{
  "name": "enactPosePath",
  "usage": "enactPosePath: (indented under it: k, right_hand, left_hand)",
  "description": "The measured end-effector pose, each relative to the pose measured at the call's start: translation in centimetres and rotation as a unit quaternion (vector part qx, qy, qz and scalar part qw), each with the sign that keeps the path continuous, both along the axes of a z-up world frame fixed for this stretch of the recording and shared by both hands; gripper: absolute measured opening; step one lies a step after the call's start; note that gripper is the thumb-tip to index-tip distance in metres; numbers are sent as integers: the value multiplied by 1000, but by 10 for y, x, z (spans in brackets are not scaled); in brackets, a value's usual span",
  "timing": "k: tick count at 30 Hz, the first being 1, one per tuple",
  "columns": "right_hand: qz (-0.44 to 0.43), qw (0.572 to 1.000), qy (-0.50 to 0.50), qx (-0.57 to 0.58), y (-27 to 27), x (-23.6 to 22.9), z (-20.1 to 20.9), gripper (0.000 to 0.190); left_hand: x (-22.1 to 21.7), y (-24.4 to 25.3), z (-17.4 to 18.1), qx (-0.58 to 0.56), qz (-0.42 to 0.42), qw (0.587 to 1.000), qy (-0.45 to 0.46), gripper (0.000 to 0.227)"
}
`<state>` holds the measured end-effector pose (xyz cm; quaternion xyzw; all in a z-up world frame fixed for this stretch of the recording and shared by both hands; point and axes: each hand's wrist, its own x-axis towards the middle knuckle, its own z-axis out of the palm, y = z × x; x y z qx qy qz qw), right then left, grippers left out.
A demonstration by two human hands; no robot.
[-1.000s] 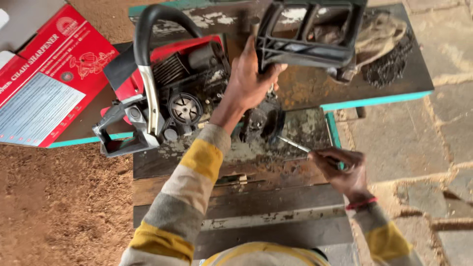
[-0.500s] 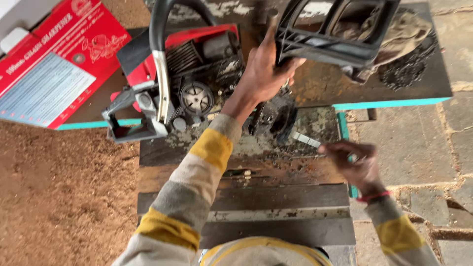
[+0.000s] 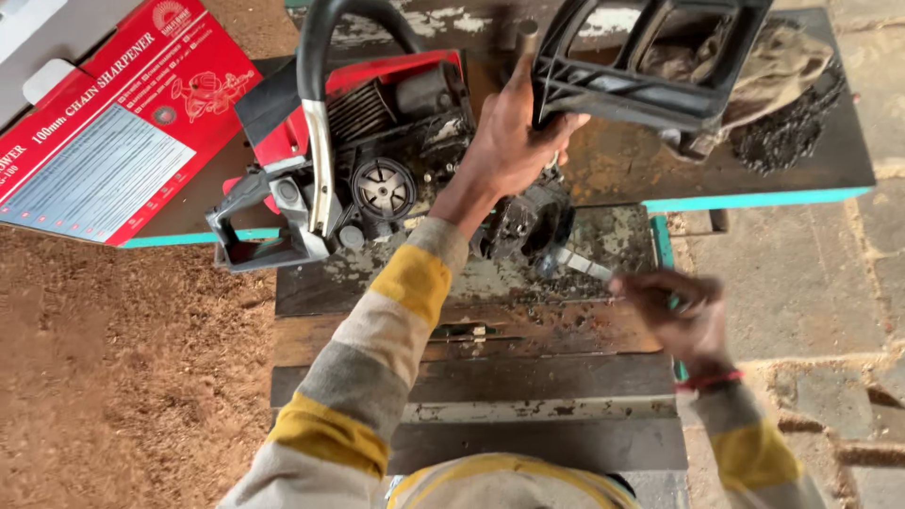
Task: The person cleans a chainsaw by first using a wrench to loosen and remove the air filter cover. They then use a brush to sweep away sawdust and debris from the engine area and the removed cover. Finally, they wipe the cover with a cloth.
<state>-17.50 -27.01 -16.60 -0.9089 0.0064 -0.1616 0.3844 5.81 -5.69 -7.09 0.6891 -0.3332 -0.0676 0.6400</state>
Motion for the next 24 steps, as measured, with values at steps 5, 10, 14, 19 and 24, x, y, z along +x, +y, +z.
enactPosePath:
  k: [5, 10, 14, 19, 24]
  right_hand:
    - [77, 997, -18, 27, 12, 5, 26, 10]
    - [-66, 984, -6, 164, 25, 8, 35, 14]
    - [-118, 970, 26, 211, 47, 0, 20, 13]
    - [-124, 967, 42, 218, 40, -4, 27, 15]
    - [-81, 980, -36, 176, 62, -14, 22, 12]
  left_hand:
    - [2, -1, 4, 2, 8, 999, -35, 64]
    - [-3, 2, 4, 21, 3, 1000, 3, 60]
    - [-7, 4, 14, 28, 18, 999, 0, 55]
    - [-4, -1, 3, 20, 14, 999, -25, 58]
    - [-7, 5, 7, -9, 5, 997, -82, 29]
